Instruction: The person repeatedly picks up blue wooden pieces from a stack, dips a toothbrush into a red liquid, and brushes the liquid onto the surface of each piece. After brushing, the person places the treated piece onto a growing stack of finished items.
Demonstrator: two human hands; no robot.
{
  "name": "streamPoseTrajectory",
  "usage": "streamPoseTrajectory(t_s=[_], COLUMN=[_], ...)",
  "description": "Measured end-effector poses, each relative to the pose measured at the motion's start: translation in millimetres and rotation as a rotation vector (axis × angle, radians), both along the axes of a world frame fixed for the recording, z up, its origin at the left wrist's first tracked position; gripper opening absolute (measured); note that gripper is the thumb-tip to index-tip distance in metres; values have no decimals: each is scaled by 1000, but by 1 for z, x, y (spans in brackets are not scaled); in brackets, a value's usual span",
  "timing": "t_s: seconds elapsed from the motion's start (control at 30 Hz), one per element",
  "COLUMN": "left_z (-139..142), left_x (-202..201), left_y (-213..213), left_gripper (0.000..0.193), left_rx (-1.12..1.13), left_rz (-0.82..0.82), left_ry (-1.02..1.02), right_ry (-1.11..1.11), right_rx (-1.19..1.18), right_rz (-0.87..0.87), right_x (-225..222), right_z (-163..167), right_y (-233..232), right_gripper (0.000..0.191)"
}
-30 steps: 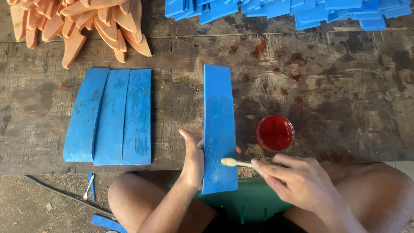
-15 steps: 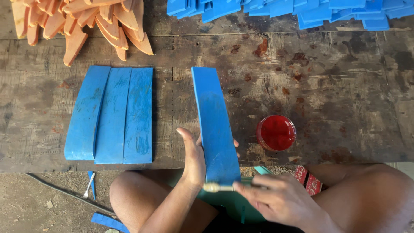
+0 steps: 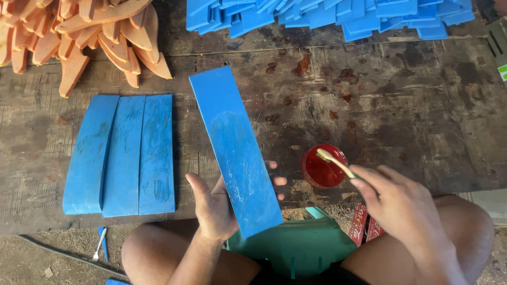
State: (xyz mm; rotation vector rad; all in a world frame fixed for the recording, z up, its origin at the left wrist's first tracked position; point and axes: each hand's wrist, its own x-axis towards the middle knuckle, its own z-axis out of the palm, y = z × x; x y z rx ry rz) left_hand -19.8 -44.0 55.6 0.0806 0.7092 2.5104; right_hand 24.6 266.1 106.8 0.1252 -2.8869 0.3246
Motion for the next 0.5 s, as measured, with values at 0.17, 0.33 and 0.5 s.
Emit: streamPoseTrajectory(t_s=[0.17, 0.33, 0.5], left_z=[2, 1, 3], left_x=[-1, 1, 4], left_y=[2, 2, 6], left_gripper=[121, 117, 113], left_rx=[-56, -90, -105], left_rz=[61, 78, 76], left_ry=[20, 58, 102], right_ry=[-329, -242, 18], right_rx=[11, 82, -152], right_rz=[-45, -279, -174], right_x=[-4, 25, 33], right_z=[20, 54, 21], right_y=[-9, -3, -17], right_gripper=[31, 29, 31])
